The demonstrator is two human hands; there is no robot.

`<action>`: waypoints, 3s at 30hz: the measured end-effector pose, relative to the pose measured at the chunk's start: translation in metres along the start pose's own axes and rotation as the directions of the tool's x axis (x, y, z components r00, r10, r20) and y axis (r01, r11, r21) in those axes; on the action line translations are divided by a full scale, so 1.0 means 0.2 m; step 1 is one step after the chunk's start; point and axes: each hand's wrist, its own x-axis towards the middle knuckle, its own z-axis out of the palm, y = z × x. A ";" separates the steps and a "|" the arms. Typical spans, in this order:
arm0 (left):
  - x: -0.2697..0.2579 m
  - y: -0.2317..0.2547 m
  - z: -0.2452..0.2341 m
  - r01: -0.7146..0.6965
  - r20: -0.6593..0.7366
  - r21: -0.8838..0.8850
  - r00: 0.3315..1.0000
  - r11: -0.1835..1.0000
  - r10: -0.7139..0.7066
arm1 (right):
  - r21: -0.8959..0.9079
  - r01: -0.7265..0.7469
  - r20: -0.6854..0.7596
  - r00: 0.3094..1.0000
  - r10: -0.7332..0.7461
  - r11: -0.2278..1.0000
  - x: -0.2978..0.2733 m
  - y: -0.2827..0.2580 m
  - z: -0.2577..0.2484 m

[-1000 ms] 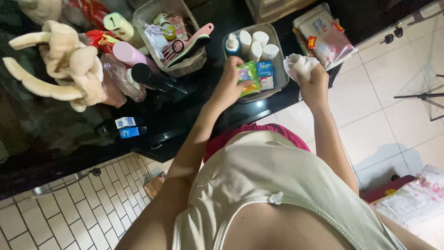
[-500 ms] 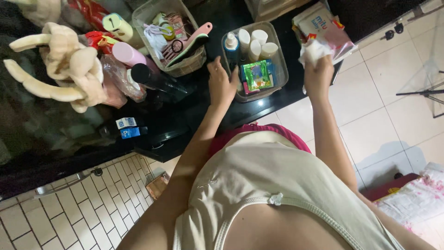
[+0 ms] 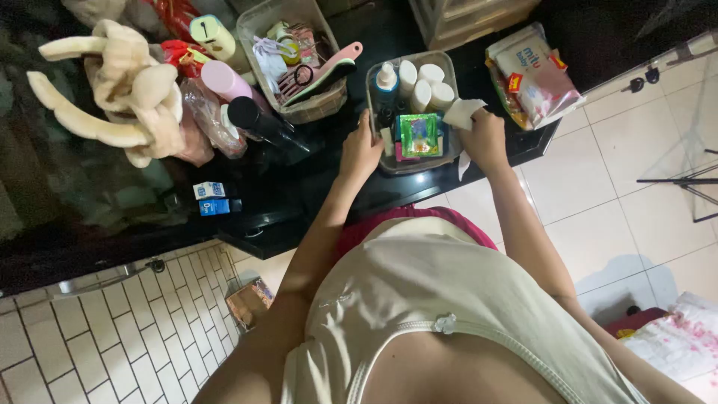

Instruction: The person wipes several small personal care items and boxes with a white cloth on a countertop, then wipes the countertop surface. Items include bottles, small boxes, and a green sachet, handled one at a time and placed into a plastic tray.

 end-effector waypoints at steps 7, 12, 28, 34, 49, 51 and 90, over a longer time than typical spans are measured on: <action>-0.13 -0.01 -0.18 -0.045 -0.025 -0.013 0.999 0.999 0.044 | 0.076 0.001 0.069 0.998 -0.006 0.997 -0.07 -0.10 0.06; -0.23 -0.05 -0.28 -0.001 -0.044 0.031 0.999 1.000 0.002 | 0.178 0.017 0.129 0.991 -0.041 0.984 -0.09 -0.23 0.10; -0.51 -0.17 -0.47 0.147 -0.134 0.112 0.982 0.983 -0.131 | 0.187 0.092 0.306 0.941 -0.147 0.978 -0.09 -0.40 0.26; -0.50 -0.06 -0.54 0.193 -0.097 0.084 0.978 0.978 -0.185 | 0.178 -0.043 0.407 0.913 -0.034 0.983 0.00 -0.24 0.27; -0.12 0.24 -0.64 -0.201 -0.522 0.115 0.821 0.973 0.232 | -0.001 0.264 0.406 0.882 -0.241 0.965 0.20 -0.03 0.50; -0.07 0.30 -0.65 -0.181 -0.369 -0.005 0.914 0.983 0.166 | -0.019 0.338 0.449 0.844 -0.294 0.941 0.17 0.01 0.56; 0.72 0.14 -0.84 -0.340 -0.256 0.086 0.901 0.937 0.350 | -0.266 0.548 0.484 0.787 -0.382 0.793 1.14 0.09 1.11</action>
